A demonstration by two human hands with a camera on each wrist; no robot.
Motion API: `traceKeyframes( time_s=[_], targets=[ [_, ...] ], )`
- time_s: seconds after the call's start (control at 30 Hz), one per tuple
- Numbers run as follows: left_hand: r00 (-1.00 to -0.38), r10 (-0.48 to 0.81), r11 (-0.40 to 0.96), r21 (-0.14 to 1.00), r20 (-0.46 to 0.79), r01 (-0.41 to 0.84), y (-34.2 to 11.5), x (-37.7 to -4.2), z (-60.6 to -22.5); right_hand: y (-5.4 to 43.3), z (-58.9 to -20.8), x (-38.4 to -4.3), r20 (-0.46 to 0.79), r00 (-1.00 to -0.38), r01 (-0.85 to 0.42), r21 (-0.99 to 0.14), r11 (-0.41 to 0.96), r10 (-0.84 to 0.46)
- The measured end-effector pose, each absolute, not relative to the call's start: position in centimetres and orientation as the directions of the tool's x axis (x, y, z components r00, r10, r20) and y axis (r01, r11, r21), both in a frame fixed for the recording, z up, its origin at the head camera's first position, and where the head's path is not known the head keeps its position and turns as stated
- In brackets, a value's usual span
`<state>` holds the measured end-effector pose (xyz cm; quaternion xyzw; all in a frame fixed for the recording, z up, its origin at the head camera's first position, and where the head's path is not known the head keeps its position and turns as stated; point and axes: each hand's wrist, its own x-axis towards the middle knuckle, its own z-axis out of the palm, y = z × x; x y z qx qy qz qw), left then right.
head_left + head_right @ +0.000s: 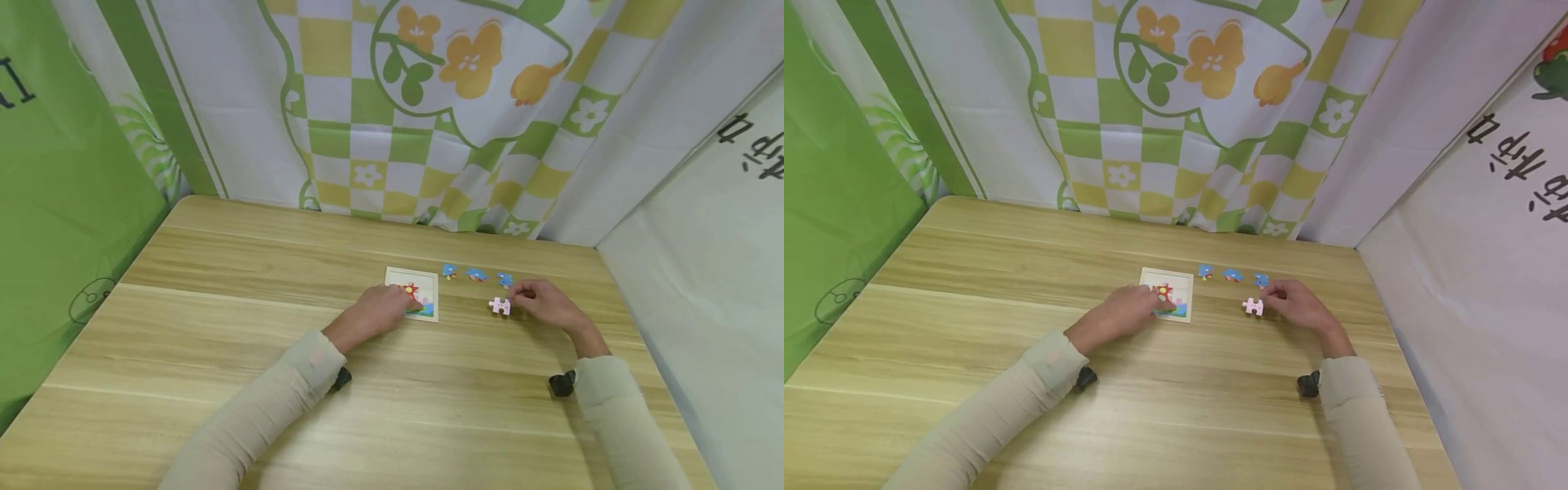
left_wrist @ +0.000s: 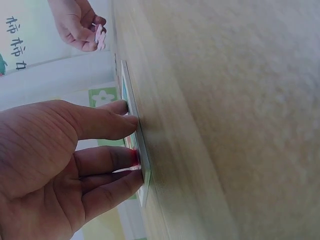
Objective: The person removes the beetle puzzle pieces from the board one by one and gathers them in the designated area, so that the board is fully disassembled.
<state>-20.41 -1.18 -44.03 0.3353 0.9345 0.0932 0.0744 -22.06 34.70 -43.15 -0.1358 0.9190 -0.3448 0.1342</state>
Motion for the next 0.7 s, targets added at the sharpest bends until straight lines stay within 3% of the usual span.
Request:
traceKeyframes(
  time_s=[0.7],
  targets=[
    [-0.768,0.633,0.767,0.216,-0.099,0.605,-1.0,-20.5,-44.1,36.6,-44.0,-23.8,-0.230,-0.926,-0.085,-0.642,0.762,-0.298]
  ],
)
